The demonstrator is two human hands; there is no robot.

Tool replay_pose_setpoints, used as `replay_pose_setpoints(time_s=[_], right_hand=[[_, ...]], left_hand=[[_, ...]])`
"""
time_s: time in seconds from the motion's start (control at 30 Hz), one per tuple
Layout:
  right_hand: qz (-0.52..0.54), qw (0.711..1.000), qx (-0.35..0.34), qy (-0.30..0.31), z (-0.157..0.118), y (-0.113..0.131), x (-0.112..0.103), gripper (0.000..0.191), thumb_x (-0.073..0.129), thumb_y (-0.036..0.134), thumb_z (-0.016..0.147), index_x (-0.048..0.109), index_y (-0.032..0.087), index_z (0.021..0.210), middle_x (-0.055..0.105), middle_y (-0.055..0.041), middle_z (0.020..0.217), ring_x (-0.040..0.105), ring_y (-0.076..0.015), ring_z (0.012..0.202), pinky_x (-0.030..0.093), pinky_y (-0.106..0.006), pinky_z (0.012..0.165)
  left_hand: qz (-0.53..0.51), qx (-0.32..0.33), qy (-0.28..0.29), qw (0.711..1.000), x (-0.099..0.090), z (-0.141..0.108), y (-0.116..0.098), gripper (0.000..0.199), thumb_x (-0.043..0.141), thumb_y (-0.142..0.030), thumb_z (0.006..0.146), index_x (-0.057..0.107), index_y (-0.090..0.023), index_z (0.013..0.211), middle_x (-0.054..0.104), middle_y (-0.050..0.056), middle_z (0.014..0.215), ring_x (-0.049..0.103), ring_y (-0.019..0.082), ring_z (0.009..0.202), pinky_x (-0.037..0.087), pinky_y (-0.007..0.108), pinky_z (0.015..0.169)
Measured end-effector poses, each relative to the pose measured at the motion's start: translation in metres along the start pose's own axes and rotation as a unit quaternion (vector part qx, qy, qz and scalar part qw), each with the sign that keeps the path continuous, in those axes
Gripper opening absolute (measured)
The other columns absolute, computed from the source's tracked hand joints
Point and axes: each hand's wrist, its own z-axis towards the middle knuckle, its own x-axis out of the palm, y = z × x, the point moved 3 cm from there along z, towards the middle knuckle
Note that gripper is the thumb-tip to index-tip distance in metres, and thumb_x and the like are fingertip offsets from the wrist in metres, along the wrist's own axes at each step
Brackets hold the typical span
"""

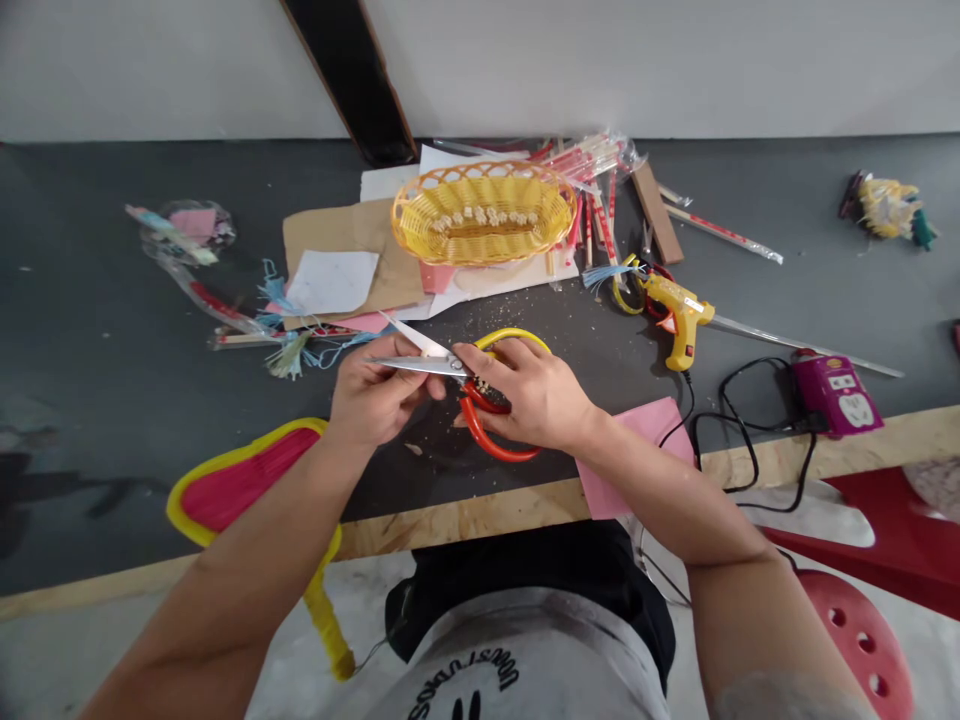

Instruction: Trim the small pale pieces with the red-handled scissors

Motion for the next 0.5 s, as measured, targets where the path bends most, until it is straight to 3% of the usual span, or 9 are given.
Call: replay_pose_setpoints(time_s=[0.2,0.5], right_hand=[[-0.02,0.999,0.019,0.022,0.001,0.001,-0.002,0.068,0.064,0.057,0.092,0.056,0.012,0.142,0.068,-0.0172,0.116,0.067,-0.0282,0.106,0.059,-0.044,0.092],[-0.011,0.999,0.043,0.016,0.003,0.001,-0.002,0.066,0.066,0.054,0.091,0.056,0.014,0.142,0.067,-0.0166,0.119,0.066,-0.029,0.108,0.058,-0.045,0.094]], left_hand=[[-0.003,-0.005,-0.017,1.0,0.0,0.002,0.006,0.028,0.082,-0.04,0.08,0.066,-0.018,0.076,0.07,0.002,0.058,0.038,0.005,0.036,0.022,0.02,0.036],[0.074,0.031,-0.078,0.994,-0.007,0.003,0.013,0.027,0.081,-0.041,0.08,0.066,-0.019,0.084,0.072,0.001,0.065,0.052,0.009,0.045,0.037,0.021,0.043]])
